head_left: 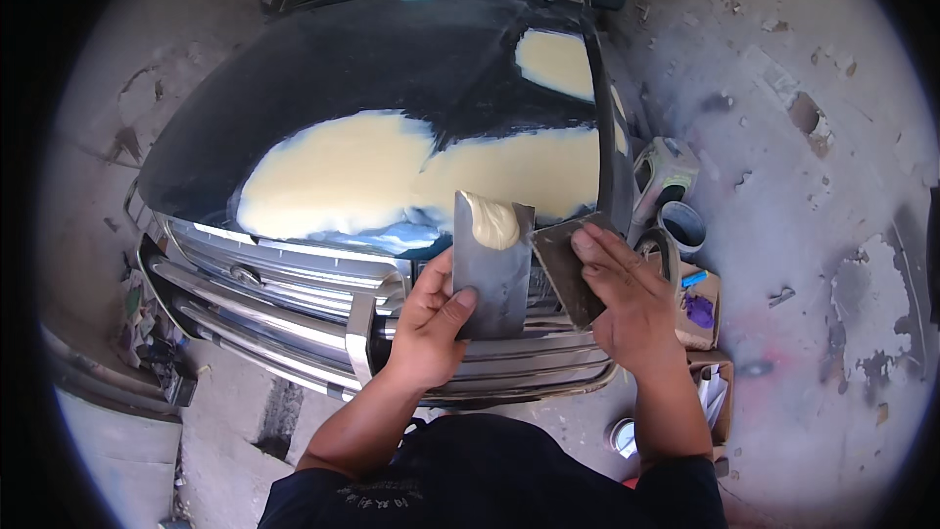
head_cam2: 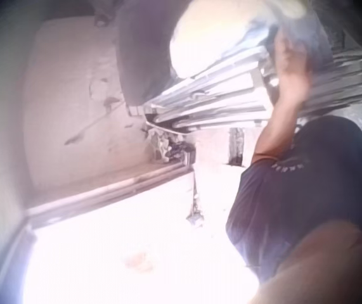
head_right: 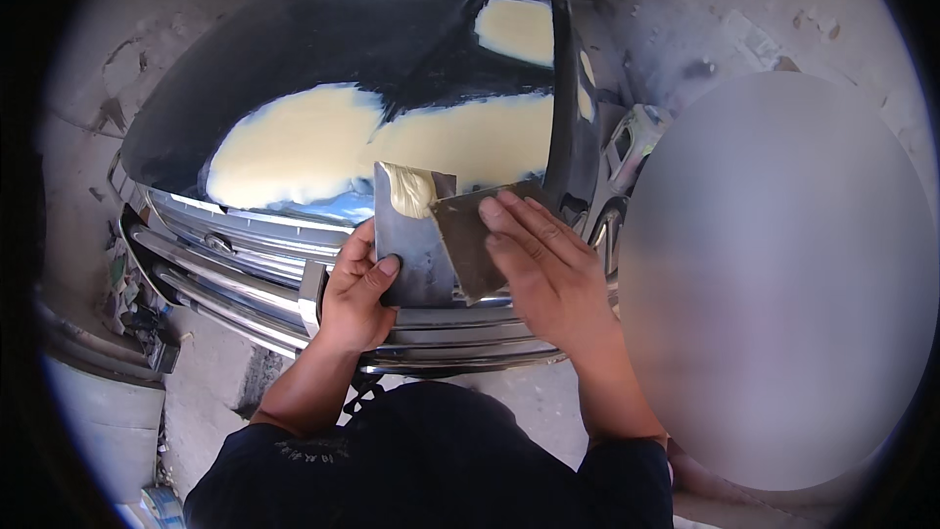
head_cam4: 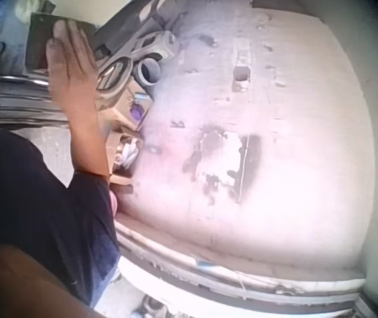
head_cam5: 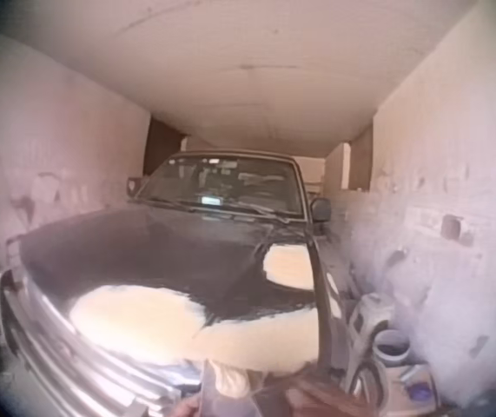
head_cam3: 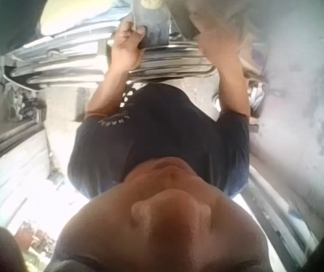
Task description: The person applies a beige body filler to the hood of a black car using a metal spreader. They repeatedly transfer filler from a larger metal palette to the spreader and smooth it over several areas on the hood surface.
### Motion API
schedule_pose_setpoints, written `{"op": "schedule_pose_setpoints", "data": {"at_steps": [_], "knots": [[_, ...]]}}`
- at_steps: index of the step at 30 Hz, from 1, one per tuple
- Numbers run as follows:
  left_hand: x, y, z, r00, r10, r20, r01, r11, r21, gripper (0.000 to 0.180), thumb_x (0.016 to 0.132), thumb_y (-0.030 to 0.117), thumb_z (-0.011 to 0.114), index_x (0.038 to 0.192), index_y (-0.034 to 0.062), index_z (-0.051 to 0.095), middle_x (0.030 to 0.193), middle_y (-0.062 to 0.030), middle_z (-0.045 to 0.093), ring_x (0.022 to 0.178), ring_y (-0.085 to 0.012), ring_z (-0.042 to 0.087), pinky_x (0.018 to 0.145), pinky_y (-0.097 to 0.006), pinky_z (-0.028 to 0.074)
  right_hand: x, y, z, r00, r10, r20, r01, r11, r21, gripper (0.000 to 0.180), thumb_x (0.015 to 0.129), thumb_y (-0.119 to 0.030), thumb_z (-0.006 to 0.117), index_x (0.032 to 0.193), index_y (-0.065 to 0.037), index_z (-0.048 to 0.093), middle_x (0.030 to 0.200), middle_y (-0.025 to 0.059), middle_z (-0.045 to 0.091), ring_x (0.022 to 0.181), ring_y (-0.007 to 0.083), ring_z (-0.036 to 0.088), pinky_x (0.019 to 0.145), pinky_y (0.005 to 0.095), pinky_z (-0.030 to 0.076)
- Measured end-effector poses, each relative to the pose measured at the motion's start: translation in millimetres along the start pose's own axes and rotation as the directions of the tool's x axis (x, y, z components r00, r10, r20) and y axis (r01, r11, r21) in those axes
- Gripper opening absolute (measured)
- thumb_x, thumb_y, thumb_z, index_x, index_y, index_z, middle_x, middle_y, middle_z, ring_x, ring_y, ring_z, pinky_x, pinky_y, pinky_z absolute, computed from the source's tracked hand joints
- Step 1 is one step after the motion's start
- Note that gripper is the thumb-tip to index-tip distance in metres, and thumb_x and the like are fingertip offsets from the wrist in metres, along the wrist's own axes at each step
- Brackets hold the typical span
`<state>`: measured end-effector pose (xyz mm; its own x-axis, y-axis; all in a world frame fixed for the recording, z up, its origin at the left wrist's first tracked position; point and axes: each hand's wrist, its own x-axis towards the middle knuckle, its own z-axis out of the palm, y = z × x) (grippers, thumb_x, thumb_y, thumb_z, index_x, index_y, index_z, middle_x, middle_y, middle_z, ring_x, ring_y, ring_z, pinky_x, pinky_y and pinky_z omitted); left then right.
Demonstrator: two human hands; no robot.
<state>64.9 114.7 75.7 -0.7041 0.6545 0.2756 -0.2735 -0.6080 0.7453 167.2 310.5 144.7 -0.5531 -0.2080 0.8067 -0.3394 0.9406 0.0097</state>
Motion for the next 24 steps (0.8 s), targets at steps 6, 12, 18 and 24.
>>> {"op": "schedule_pose_setpoints", "data": {"at_steps": [6,12,18,24], "knots": [[2.0,0.6,-10.5,0.997,0.061,0.051,-0.069,0.983,0.172,0.052,0.093,-0.007,0.042,0.143,-0.0009,0.028,0.134,-0.0118,0.05,0.118,-0.0148,0.049,0.099,-0.026,0.036,0.6,-10.8,41.0,0.977,-0.061,0.203,0.077,0.994,-0.071,0.036,0.078,-0.008,0.06,0.114,-0.014,0.063,0.123,0.004,0.061,0.121,0.0232,0.053,0.103,0.0423,0.041],[-2.4,27.7,-41.5,0.912,0.399,0.094,-0.358,0.665,0.655,0.047,0.094,-0.004,0.044,0.14,-0.0052,0.033,0.123,-0.0131,0.057,0.095,-0.0065,0.052,0.079,-0.018,0.04,10.3,25.5,44.0,0.961,0.114,0.251,-0.127,0.991,0.036,0.039,0.076,0.007,0.054,0.111,-0.006,0.064,0.119,0.0106,0.062,0.117,0.0291,0.056,0.1,0.0426,0.043],[-6.6,14.1,-96.2,0.94,0.294,-0.173,-0.291,0.956,0.043,0.054,0.086,-0.012,0.045,0.139,-0.0036,0.034,0.125,-0.0171,0.057,0.115,-0.0202,0.054,0.101,-0.032,0.038,56.9,97.5,54.4,0.888,0.248,0.387,-0.224,0.969,-0.106,0.039,0.078,0.01,0.05,0.113,-0.003,0.061,0.112,0.0166,0.063,0.106,0.0352,0.058,0.091,0.0396,0.047],[-10.1,7.1,-110.5,0.947,0.164,-0.277,-0.197,0.975,-0.098,0.056,0.079,-0.012,0.045,0.134,-0.0031,0.039,0.122,-0.0166,0.058,0.116,-0.0217,0.054,0.103,-0.035,0.037,83.3,141.5,96.3,0.839,0.172,0.516,-0.122,0.984,-0.131,0.037,0.08,0.005,0.05,0.114,-0.005,0.062,0.107,0.0173,0.064,0.1,0.0358,0.059,0.086,0.0406,0.048]]}}
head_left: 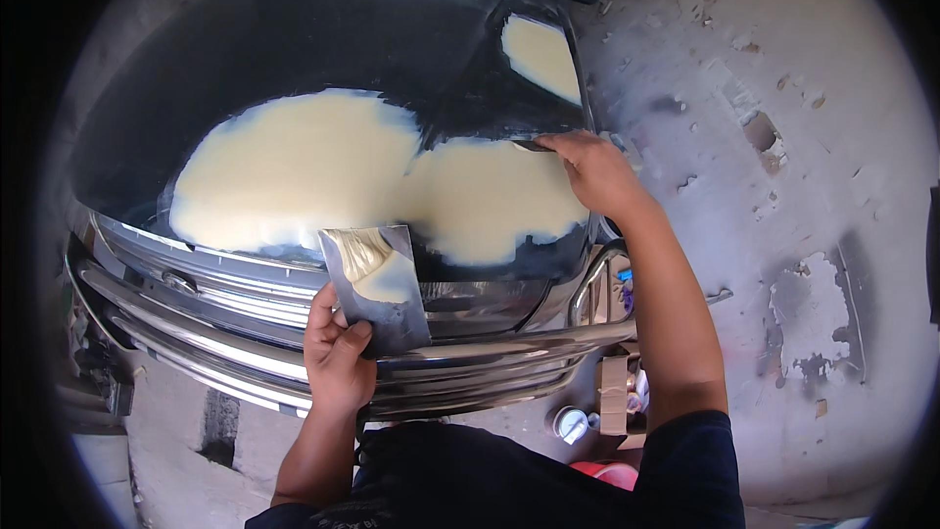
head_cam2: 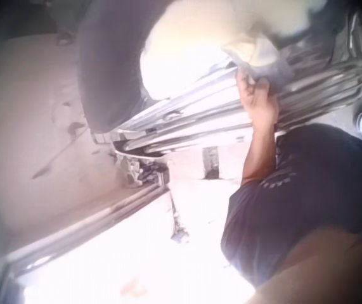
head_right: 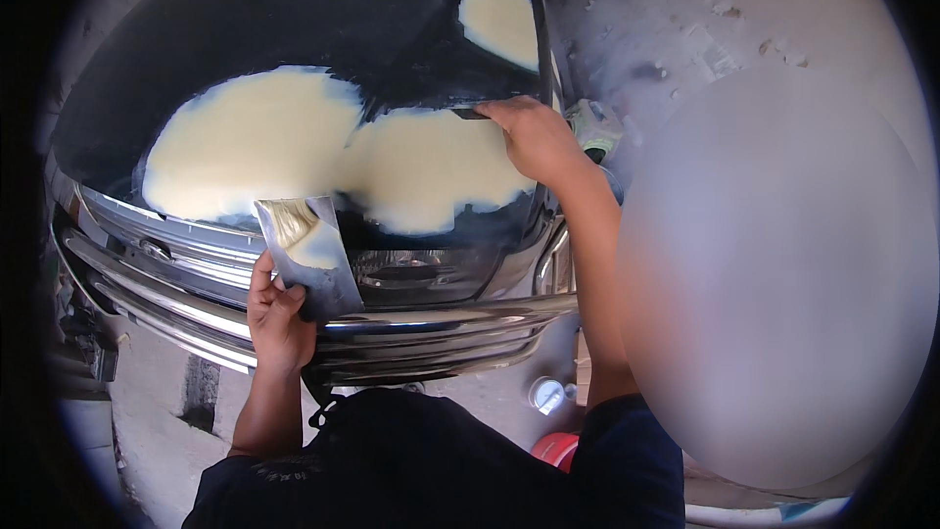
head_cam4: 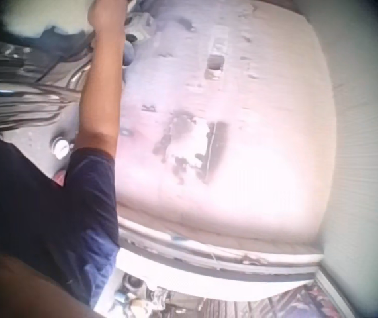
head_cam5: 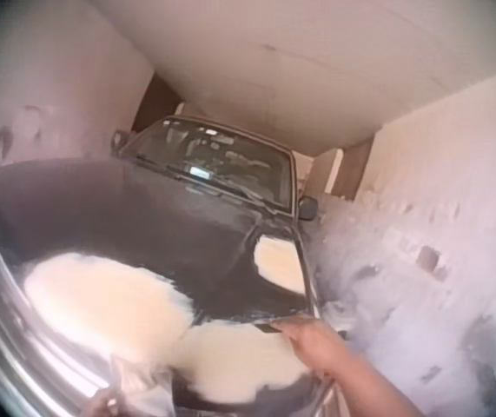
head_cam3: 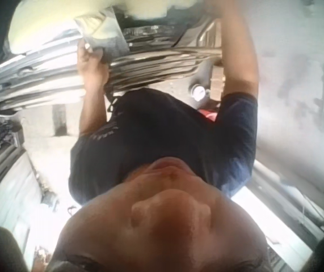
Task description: The person applies a beige body filler to the hood of a black car using a metal spreader. They repeatedly transfer filler from a larger metal palette to the spreader and smooth it over several areas on the hood surface.
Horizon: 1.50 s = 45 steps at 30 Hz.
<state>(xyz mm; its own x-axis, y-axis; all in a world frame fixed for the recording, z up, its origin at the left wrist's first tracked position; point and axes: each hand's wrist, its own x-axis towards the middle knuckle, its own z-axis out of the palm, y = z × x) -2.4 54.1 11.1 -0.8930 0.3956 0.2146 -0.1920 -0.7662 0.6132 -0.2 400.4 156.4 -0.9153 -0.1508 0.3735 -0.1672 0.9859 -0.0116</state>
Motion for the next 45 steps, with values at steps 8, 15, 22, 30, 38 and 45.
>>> {"op": "schedule_pose_setpoints", "data": {"at_steps": [8,15,22,30,38,45], "knots": [[0.8,-2.5,-11.3,0.999,-0.016,0.047,0.017,1.0,-0.016,0.057,0.078,-0.013,0.043,0.134,-0.0019,0.038,0.126,-0.0171,0.056,0.119,-0.022,0.052,0.103,-0.035,0.035,33.1,-1.8,10.3,0.998,-0.011,0.068,0.012,1.0,-0.019,0.036,0.081,0.002,0.051,0.114,-0.007,0.063,0.106,0.0166,0.064,0.1,0.0351,0.059,0.084,0.0405,0.048],[1.1,-3.0,-9.6,0.999,-0.013,0.042,0.013,1.0,-0.018,0.057,0.08,-0.011,0.047,0.136,-0.0021,0.036,0.126,-0.0177,0.056,0.119,-0.0226,0.052,0.104,-0.036,0.035,31.7,-4.5,20.2,0.995,-0.014,0.099,0.013,1.0,0.018,0.041,0.079,0.007,0.051,0.116,-0.007,0.062,0.11,0.0161,0.063,0.103,0.0348,0.057,0.087,0.0398,0.048],[1.4,-2.3,-7.3,0.999,-0.001,0.041,0.001,1.0,0.003,0.058,0.08,-0.01,0.048,0.137,-0.0024,0.035,0.125,-0.0182,0.057,0.118,-0.0231,0.053,0.103,-0.036,0.036,9.3,-23.2,20.3,0.996,-0.056,0.073,0.051,0.996,0.067,0.047,0.073,0.011,0.05,0.116,-0.003,0.061,0.114,0.0159,0.062,0.107,0.034,0.057,0.092,0.0389,0.047],[1.5,-1.8,-4.0,0.999,-0.013,-0.035,0.017,0.993,0.116,0.054,0.081,-0.002,0.053,0.133,-0.0022,0.038,0.12,-0.0153,0.059,0.113,-0.0219,0.055,0.101,-0.036,0.04,-29.3,-50.7,21.6,0.999,-0.033,0.017,0.033,0.999,-0.001,0.047,0.07,0.008,0.052,0.115,-0.003,0.061,0.119,0.014,0.061,0.111,0.0309,0.056,0.096,0.0373,0.045],[2.4,-1.8,-3.2,1.0,0.0,-0.016,0.001,0.997,0.08,0.056,0.081,-0.006,0.05,0.135,-0.003,0.036,0.121,-0.0164,0.059,0.115,-0.0217,0.054,0.102,-0.035,0.037,-68.3,-81.2,26.8,0.999,0.045,-0.03,-0.047,0.997,-0.068,0.047,0.068,0.006,0.055,0.113,-0.003,0.062,0.122,0.012,0.061,0.113,0.0302,0.055,0.097,0.0389,0.044],[3.1,-1.0,-4.0,0.999,-0.001,0.032,-0.001,0.998,0.067,0.054,0.082,-0.006,0.051,0.134,-0.003,0.036,0.12,-0.0164,0.06,0.115,-0.0215,0.054,0.102,-0.035,0.038,-97.1,-95.3,41.2,0.993,0.062,-0.097,-0.075,0.987,-0.139,0.042,0.073,0.0,0.056,0.114,-0.004,0.062,0.123,0.0106,0.06,0.114,0.028,0.055,0.097,0.0411,0.045]]}}
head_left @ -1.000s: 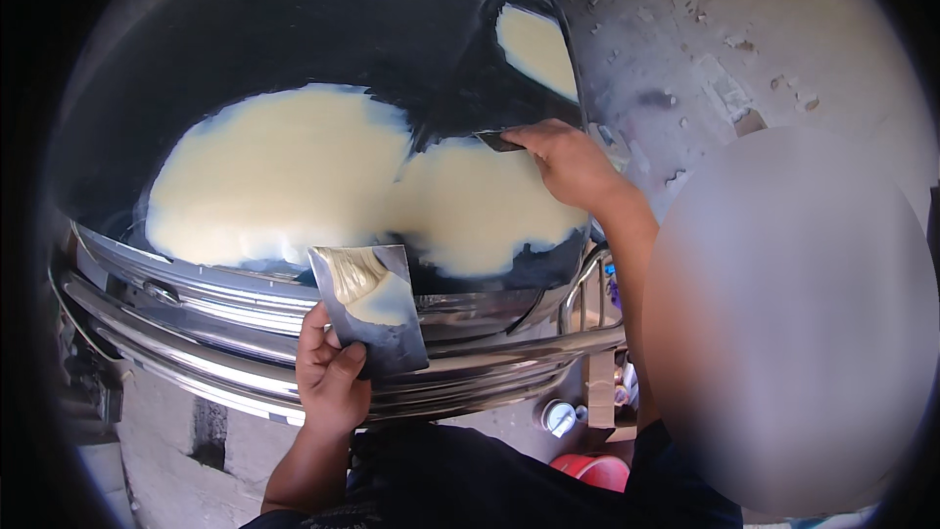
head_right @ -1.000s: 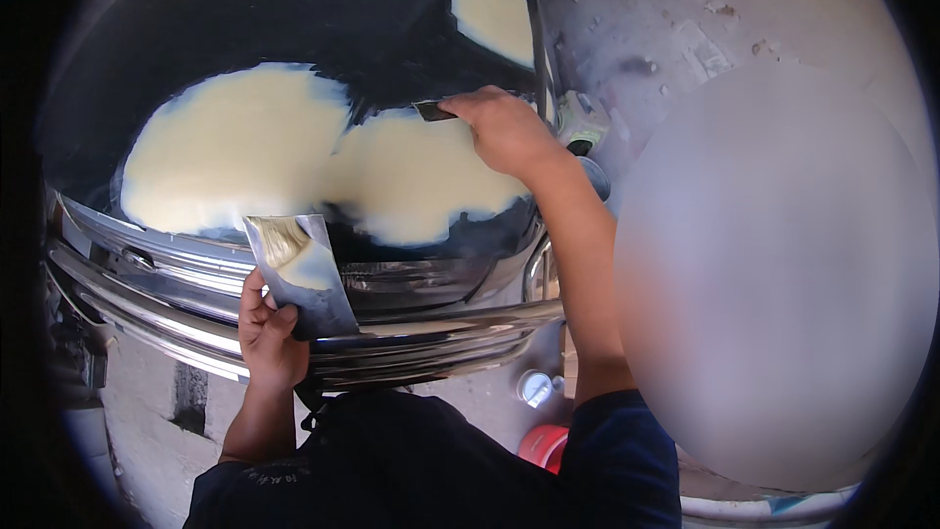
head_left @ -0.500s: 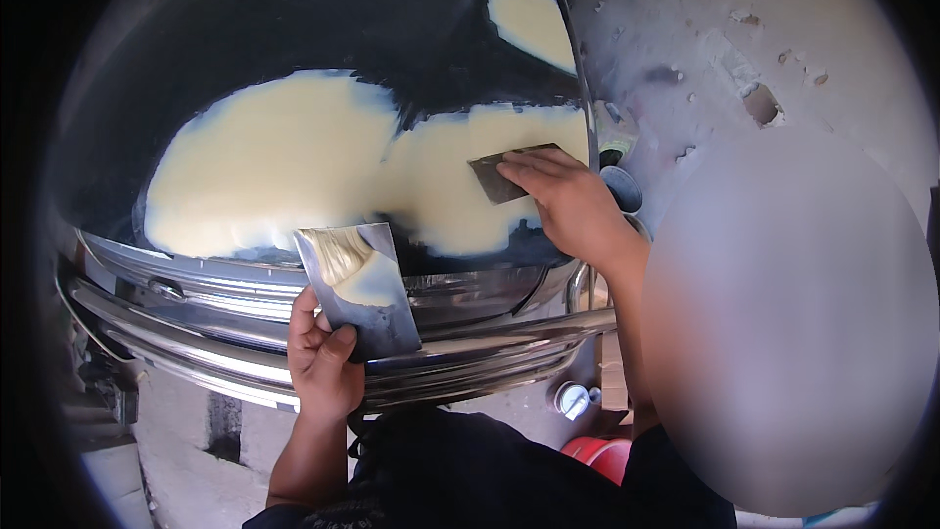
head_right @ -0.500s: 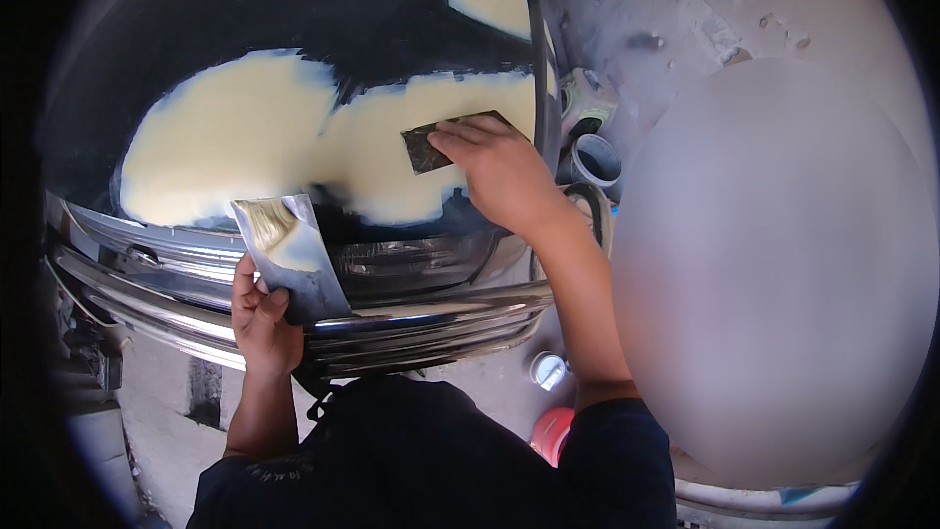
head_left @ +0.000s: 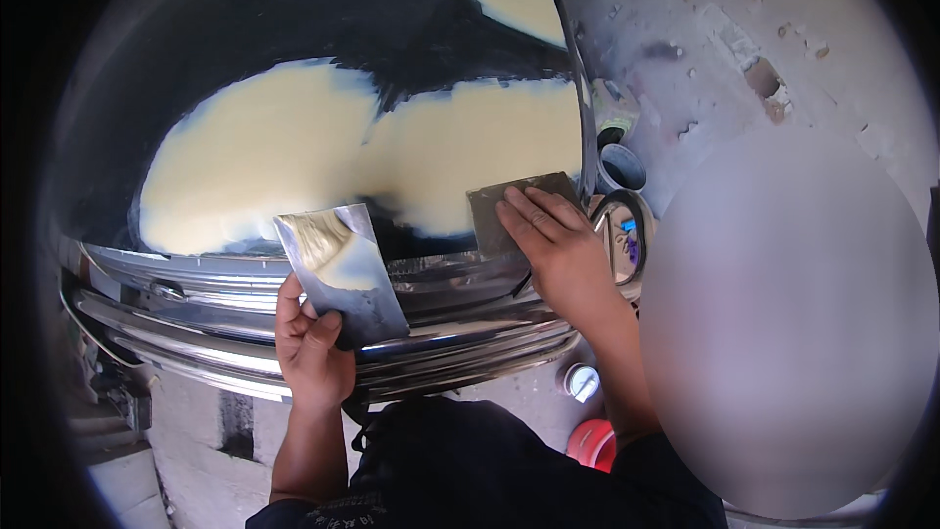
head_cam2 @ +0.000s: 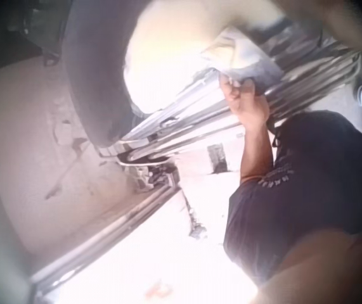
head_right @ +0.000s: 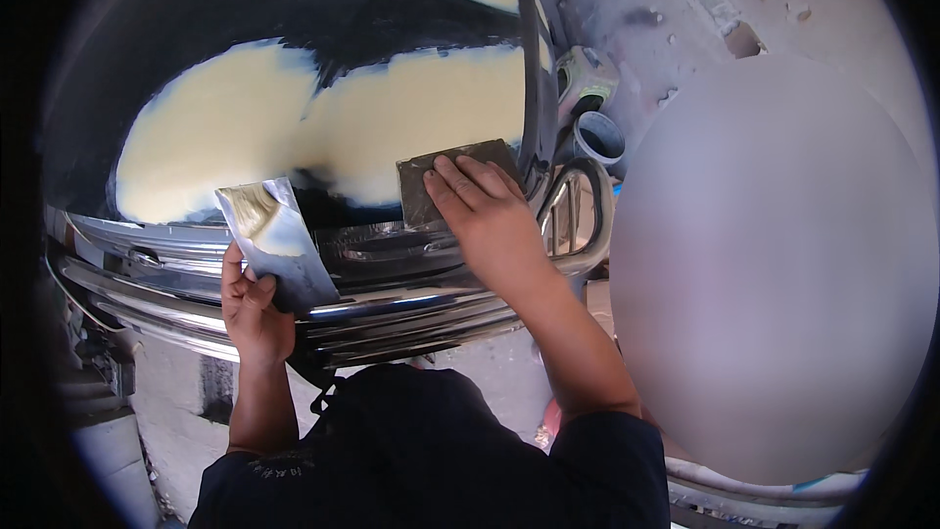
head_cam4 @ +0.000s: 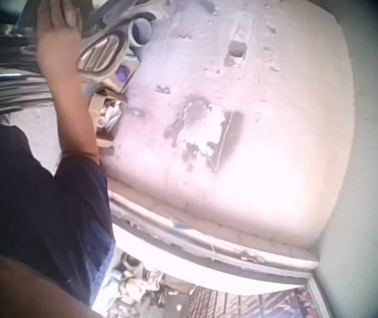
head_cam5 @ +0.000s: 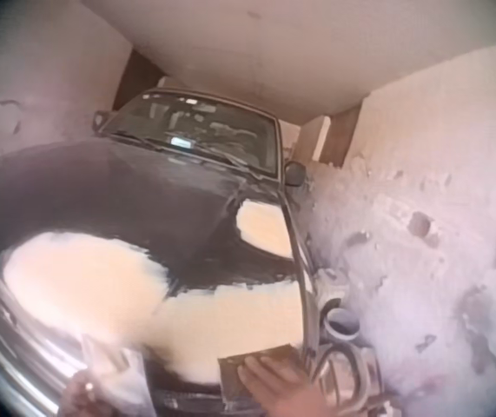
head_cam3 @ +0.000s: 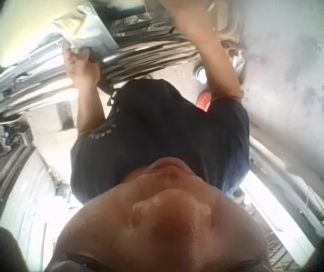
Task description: The person applies a beige body filler to the hood of a black car using a metal spreader. They repeatedly transfer filler from a larger metal palette to the spreader and smooth it over several areas on the hood surface.
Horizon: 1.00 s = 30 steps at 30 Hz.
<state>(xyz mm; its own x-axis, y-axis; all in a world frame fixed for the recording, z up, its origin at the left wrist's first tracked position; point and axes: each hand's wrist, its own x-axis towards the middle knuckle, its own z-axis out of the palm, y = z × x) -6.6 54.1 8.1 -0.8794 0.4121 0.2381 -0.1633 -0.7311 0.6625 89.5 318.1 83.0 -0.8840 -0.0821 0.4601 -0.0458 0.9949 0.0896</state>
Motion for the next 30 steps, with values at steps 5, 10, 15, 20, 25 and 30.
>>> {"op": "schedule_pose_setpoints", "data": {"at_steps": [5,10,15,20,25,30], "knots": [[0.9,3.1,1.9,1.0,-0.01,0.007,0.01,1.0,-0.005,0.053,0.083,-0.004,0.054,0.133,-0.0025,0.038,0.118,-0.0144,0.06,0.113,-0.0198,0.055,0.1,-0.035,0.04,-19.7,-11.2,6.4,1.0,0.026,-0.012,-0.027,0.999,-0.043,0.039,0.076,-0.005,0.056,0.115,-0.006,0.062,0.124,0.0095,0.06,0.116,0.0272,0.054,0.099,0.0438,0.043],[1.6,5.7,7.4,0.995,-0.043,-0.085,0.043,0.999,0.002,0.053,0.081,-0.004,0.052,0.133,-0.0013,0.039,0.113,-0.0102,0.06,0.109,-0.0179,0.055,0.1,-0.035,0.039,-35.5,-18.9,8.2,0.999,0.043,-0.003,-0.043,0.997,-0.058,0.04,0.076,-0.005,0.056,0.115,-0.006,0.062,0.125,0.0088,0.059,0.116,0.0275,0.053,0.099,0.0451,0.042],[-1.1,3.0,34.0,0.986,-0.085,-0.143,0.077,0.995,-0.058,0.053,0.079,-0.004,0.046,0.131,0.0003,0.041,0.116,-0.0097,0.057,0.111,-0.0183,0.052,0.102,-0.036,0.036,-43.7,-24.6,-4.8,0.997,0.07,-0.034,-0.071,0.997,-0.023,0.042,0.074,-0.003,0.057,0.115,-0.006,0.062,0.122,0.009,0.061,0.115,0.0273,0.054,0.099,0.044,0.042],[-11.9,-13.8,55.2,0.975,-0.187,-0.124,0.152,0.956,-0.249,0.045,0.081,-0.005,0.045,0.126,0.0022,0.045,0.118,-0.0118,0.058,0.114,-0.0196,0.052,0.104,-0.036,0.035,-13.8,-57.0,-53.2,0.969,0.128,-0.213,-0.007,0.871,0.491,0.051,0.067,0.009,0.055,0.117,0.002,0.059,0.123,0.019,0.059,0.114,0.038,0.055,0.097,0.0465,0.043],[-3.0,-8.3,81.8,0.996,-0.076,-0.043,0.055,0.926,-0.375,0.045,0.084,-0.003,0.047,0.128,0.0026,0.042,0.123,-0.0118,0.055,0.115,-0.0205,0.051,0.104,-0.036,0.034,-1.5,-87.6,-49.7,0.949,-0.034,-0.312,0.24,0.719,0.653,0.055,0.069,0.01,0.054,0.124,0.004,0.054,0.131,0.0211,0.052,0.122,0.0398,0.05,0.101,0.0452,0.041],[10.7,28.3,74.7,0.995,0.055,-0.078,-0.08,0.929,-0.361,0.053,0.083,-0.003,0.046,0.135,0.0017,0.034,0.127,-0.0152,0.051,0.121,-0.0254,0.048,0.106,-0.041,0.036,11.7,-47.1,-37.9,0.991,-0.115,-0.075,0.136,0.872,0.47,0.053,0.069,0.009,0.055,0.121,0.002,0.057,0.128,0.0174,0.055,0.12,0.0348,0.052,0.101,0.0432,0.042]]}}
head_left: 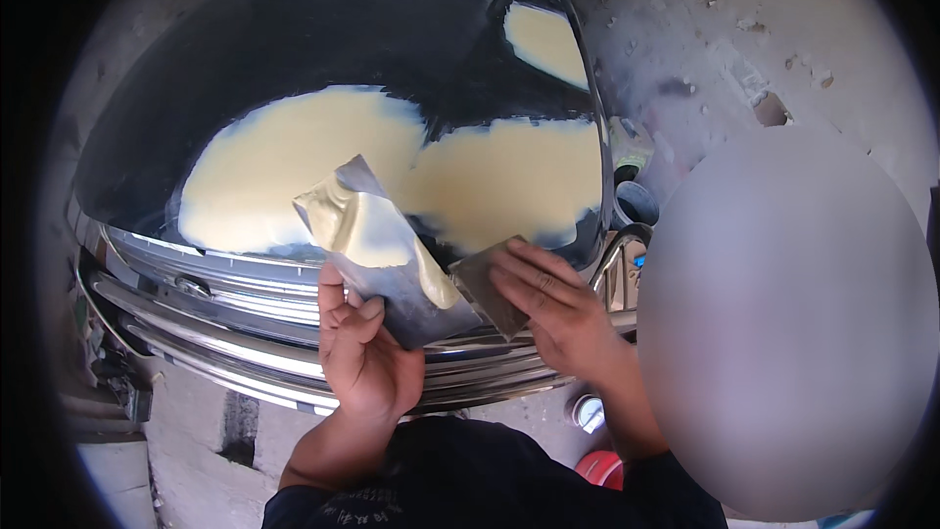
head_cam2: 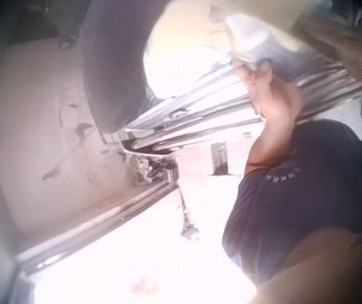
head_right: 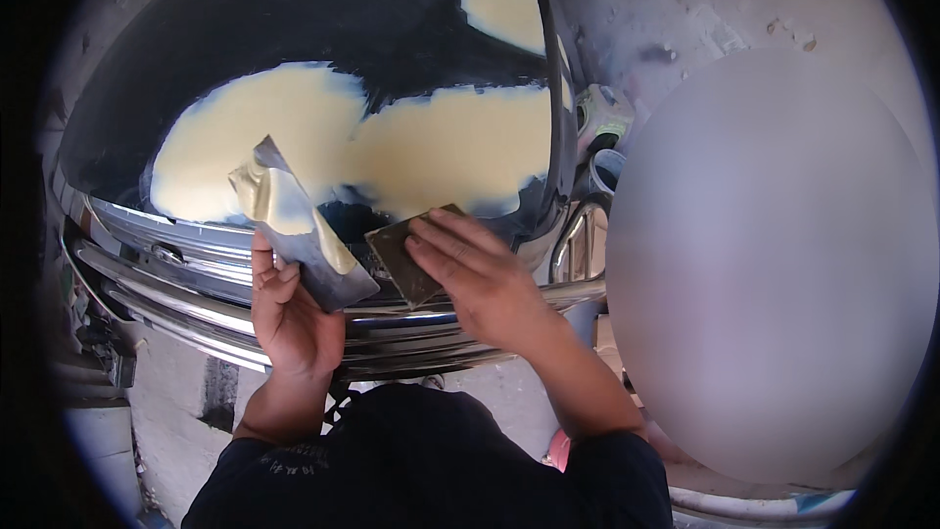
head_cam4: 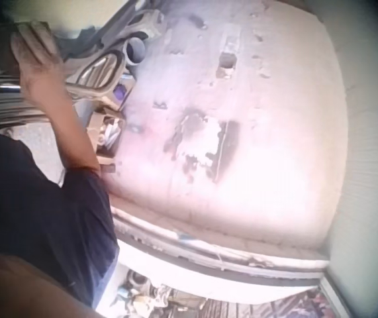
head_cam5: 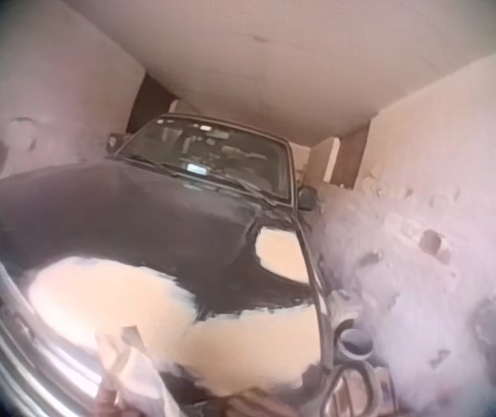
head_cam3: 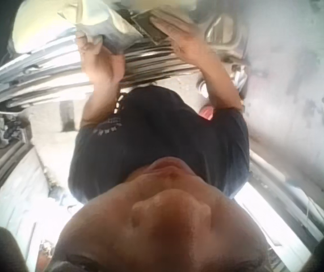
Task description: The person applies a beige body filler to the hood of a black car using a metal spreader. They repeatedly transfer filler from a larger metal palette to the spreader and smooth it over several areas on the hood surface.
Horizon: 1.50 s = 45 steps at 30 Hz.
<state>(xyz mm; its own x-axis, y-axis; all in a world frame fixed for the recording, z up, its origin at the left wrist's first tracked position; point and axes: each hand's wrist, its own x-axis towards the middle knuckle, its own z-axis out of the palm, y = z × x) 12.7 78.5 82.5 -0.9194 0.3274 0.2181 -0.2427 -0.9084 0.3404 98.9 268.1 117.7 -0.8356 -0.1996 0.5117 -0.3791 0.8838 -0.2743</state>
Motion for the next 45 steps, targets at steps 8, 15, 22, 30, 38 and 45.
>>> {"op": "schedule_pose_setpoints", "data": {"at_steps": [8,15,22,30,38,45], "knots": [[6.0,11.4,-51.7,1.0,-0.015,0.007,0.014,0.993,0.12,0.054,0.082,-0.004,0.047,0.134,0.0012,0.035,0.124,-0.0152,0.054,0.118,-0.0246,0.051,0.103,-0.041,0.039,64.7,142.6,-29.5,0.991,0.114,-0.066,-0.131,0.915,-0.382,0.04,0.08,0.003,0.052,0.118,-0.005,0.061,0.119,0.0108,0.062,0.108,0.0306,0.056,0.094,0.039,0.045],[-0.4,2.7,-69.4,0.996,-0.081,-0.048,0.085,0.992,0.096,0.053,0.079,-0.004,0.05,0.13,-0.0014,0.038,0.122,-0.0146,0.055,0.115,-0.0235,0.053,0.103,-0.04,0.039,101.6,163.2,-1.8,0.985,0.17,0.029,-0.146,0.909,-0.391,0.037,0.083,0.0,0.051,0.118,-0.007,0.061,0.121,0.0069,0.062,0.106,0.0302,0.055,0.092,0.0385,0.045],[-2.4,2.1,-74.0,0.995,-0.071,-0.074,0.083,0.981,0.175,0.053,0.079,0.002,0.053,0.13,0.003,0.037,0.123,-0.0137,0.053,0.115,-0.0248,0.052,0.102,-0.041,0.039,92.0,119.7,11.3,0.987,0.139,0.084,-0.097,0.919,-0.381,0.04,0.081,0.002,0.053,0.12,-0.006,0.06,0.122,0.0084,0.06,0.108,0.0313,0.053,0.094,0.0385,0.044],[-2.3,1.7,-70.0,0.993,-0.059,-0.1,0.078,0.976,0.205,0.053,0.078,0.001,0.052,0.129,0.0037,0.038,0.123,-0.0134,0.052,0.116,-0.0246,0.051,0.103,-0.041,0.039,42.0,64.2,19.7,0.982,0.186,0.035,-0.155,0.897,-0.415,0.047,0.072,0.001,0.054,0.118,-0.007,0.062,0.125,0.0066,0.059,0.113,0.0254,0.052,0.095,0.0398,0.042],[-5.9,2.3,-69.4,0.996,-0.039,-0.079,0.054,0.978,0.204,0.057,0.08,0.0,0.049,0.135,0.0059,0.035,0.126,-0.0136,0.051,0.118,-0.0267,0.051,0.102,-0.045,0.04,-1.5,35.0,34.4,0.99,0.126,-0.067,-0.143,0.874,-0.465,0.049,0.067,0.003,0.059,0.115,-0.005,0.062,0.124,0.0077,0.059,0.108,0.0272,0.054,0.092,0.0402,0.043],[-8.9,0.7,-65.1,0.995,-0.017,-0.094,0.04,0.969,0.243,0.055,0.08,0.001,0.05,0.133,0.0058,0.038,0.125,-0.0131,0.051,0.118,-0.0258,0.051,0.103,-0.044,0.039,-34.3,18.4,53.2,0.979,0.161,-0.122,-0.2,0.851,-0.485,0.048,0.067,0.001,0.058,0.114,-0.005,0.063,0.124,0.0079,0.058,0.11,0.0281,0.052,0.096,0.0473,0.04]]}}
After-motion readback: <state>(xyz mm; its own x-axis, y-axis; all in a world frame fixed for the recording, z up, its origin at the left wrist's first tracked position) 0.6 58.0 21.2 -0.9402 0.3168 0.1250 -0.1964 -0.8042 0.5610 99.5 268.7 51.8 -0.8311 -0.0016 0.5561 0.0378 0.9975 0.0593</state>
